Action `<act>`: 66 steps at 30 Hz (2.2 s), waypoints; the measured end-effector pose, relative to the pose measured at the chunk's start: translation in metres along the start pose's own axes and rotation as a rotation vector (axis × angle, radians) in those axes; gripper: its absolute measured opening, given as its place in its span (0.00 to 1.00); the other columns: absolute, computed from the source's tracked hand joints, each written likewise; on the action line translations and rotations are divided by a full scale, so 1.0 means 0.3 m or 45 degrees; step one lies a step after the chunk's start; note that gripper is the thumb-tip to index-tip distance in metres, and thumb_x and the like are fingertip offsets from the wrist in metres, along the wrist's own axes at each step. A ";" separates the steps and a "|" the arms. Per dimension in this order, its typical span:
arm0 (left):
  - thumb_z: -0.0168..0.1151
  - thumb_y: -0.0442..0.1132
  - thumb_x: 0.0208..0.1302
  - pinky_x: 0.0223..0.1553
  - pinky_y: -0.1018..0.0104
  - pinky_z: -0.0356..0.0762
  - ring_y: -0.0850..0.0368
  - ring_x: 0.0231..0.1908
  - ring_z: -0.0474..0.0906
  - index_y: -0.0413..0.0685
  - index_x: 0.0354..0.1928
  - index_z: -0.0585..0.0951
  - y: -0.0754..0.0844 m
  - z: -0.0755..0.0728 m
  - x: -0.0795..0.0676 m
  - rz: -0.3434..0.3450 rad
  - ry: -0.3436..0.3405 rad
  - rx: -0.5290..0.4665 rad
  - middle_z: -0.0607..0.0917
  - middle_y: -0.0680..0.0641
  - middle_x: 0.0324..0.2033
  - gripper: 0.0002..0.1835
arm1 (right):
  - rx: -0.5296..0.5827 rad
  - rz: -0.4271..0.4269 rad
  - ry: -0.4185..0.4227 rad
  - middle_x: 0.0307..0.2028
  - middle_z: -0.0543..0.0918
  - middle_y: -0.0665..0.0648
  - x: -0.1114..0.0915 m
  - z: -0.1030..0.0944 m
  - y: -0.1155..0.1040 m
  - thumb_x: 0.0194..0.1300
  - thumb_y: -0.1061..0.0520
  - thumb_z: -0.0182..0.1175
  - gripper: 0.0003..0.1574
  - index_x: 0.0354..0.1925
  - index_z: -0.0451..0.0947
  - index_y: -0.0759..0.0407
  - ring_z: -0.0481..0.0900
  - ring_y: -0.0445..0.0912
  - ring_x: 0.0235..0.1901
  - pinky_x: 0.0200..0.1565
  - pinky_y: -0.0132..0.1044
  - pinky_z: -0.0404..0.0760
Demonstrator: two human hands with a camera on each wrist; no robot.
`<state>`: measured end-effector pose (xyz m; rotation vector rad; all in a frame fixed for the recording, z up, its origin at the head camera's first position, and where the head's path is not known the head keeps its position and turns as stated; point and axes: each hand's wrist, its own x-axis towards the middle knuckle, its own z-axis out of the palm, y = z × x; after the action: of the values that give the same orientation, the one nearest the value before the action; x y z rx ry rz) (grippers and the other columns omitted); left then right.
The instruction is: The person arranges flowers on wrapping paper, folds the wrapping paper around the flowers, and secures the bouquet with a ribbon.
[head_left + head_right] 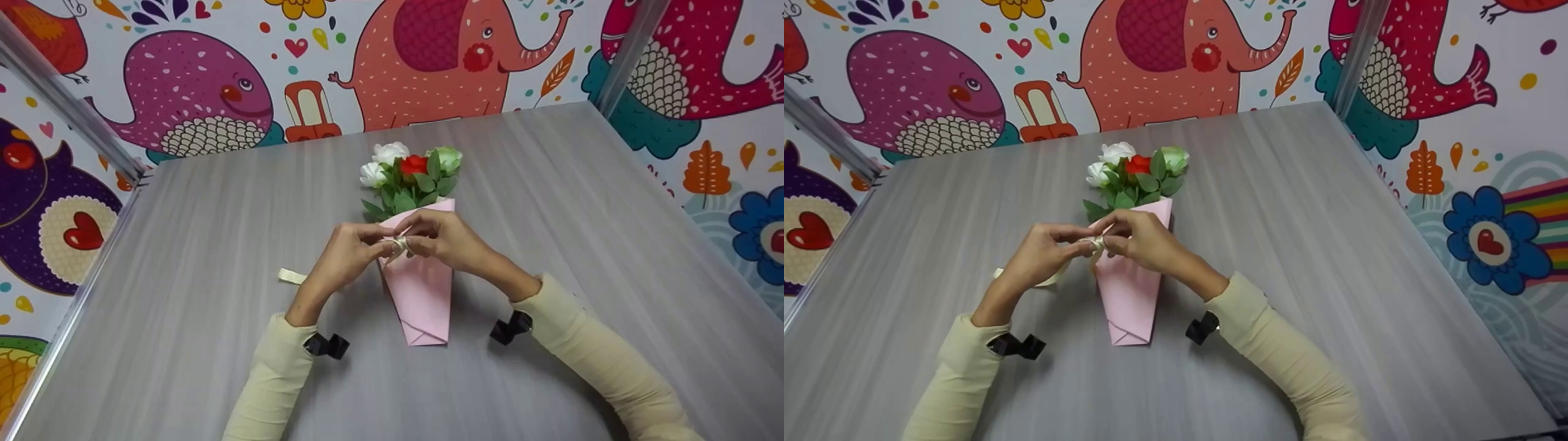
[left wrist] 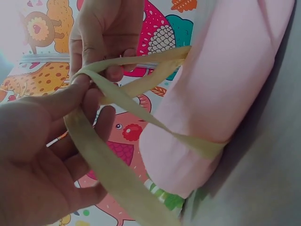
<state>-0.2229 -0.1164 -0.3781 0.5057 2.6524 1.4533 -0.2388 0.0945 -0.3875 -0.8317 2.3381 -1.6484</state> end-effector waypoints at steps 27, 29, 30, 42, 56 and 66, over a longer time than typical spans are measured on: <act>0.52 0.40 0.76 0.19 0.72 0.52 0.66 0.15 0.58 0.37 0.19 0.82 -0.013 0.014 0.001 -0.187 -0.105 -0.219 0.75 0.57 0.12 0.25 | -0.093 0.211 -0.067 0.27 0.87 0.63 0.015 -0.006 0.046 0.72 0.60 0.59 0.11 0.38 0.83 0.68 0.77 0.40 0.18 0.23 0.38 0.80; 0.51 0.40 0.76 0.20 0.73 0.55 0.66 0.15 0.60 0.40 0.19 0.82 -0.011 0.013 -0.001 -0.207 -0.131 -0.292 0.77 0.58 0.13 0.24 | -0.099 0.205 -0.069 0.26 0.86 0.63 0.016 -0.008 0.051 0.72 0.59 0.59 0.12 0.37 0.83 0.68 0.77 0.40 0.18 0.23 0.38 0.80; 0.50 0.39 0.76 0.21 0.73 0.58 0.66 0.16 0.62 0.41 0.19 0.82 -0.011 0.014 -0.001 -0.223 -0.150 -0.338 0.77 0.57 0.13 0.24 | -0.099 0.202 -0.070 0.26 0.86 0.63 0.017 -0.008 0.052 0.72 0.59 0.59 0.12 0.36 0.83 0.68 0.77 0.40 0.18 0.22 0.38 0.80; 0.49 0.40 0.77 0.33 0.70 0.75 0.63 0.26 0.76 0.28 0.37 0.86 -0.024 0.014 0.009 -0.332 -0.213 -0.541 0.83 0.56 0.20 0.23 | -0.117 0.239 -0.226 0.30 0.87 0.66 0.013 -0.033 0.034 0.71 0.66 0.57 0.10 0.42 0.84 0.69 0.72 0.37 0.12 0.16 0.29 0.70; 0.51 0.42 0.77 0.31 0.71 0.69 0.63 0.26 0.71 0.31 0.36 0.87 -0.015 0.026 0.013 -0.359 -0.156 -0.477 0.80 0.54 0.19 0.22 | -0.119 0.288 -0.174 0.28 0.86 0.58 0.020 -0.035 0.047 0.64 0.59 0.68 0.11 0.42 0.87 0.65 0.74 0.38 0.15 0.17 0.27 0.67; 0.52 0.42 0.76 0.32 0.72 0.66 0.61 0.33 0.74 0.42 0.16 0.77 -0.021 0.028 0.015 -0.380 -0.145 -0.440 0.88 0.39 0.47 0.26 | -0.118 0.270 -0.037 0.26 0.79 0.48 0.022 -0.037 0.051 0.59 0.66 0.59 0.01 0.31 0.78 0.64 0.74 0.38 0.28 0.32 0.27 0.72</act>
<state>-0.2269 -0.1113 -0.3873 0.1483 2.2045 1.6746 -0.2544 0.1036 -0.3959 -0.5942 2.4032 -1.4435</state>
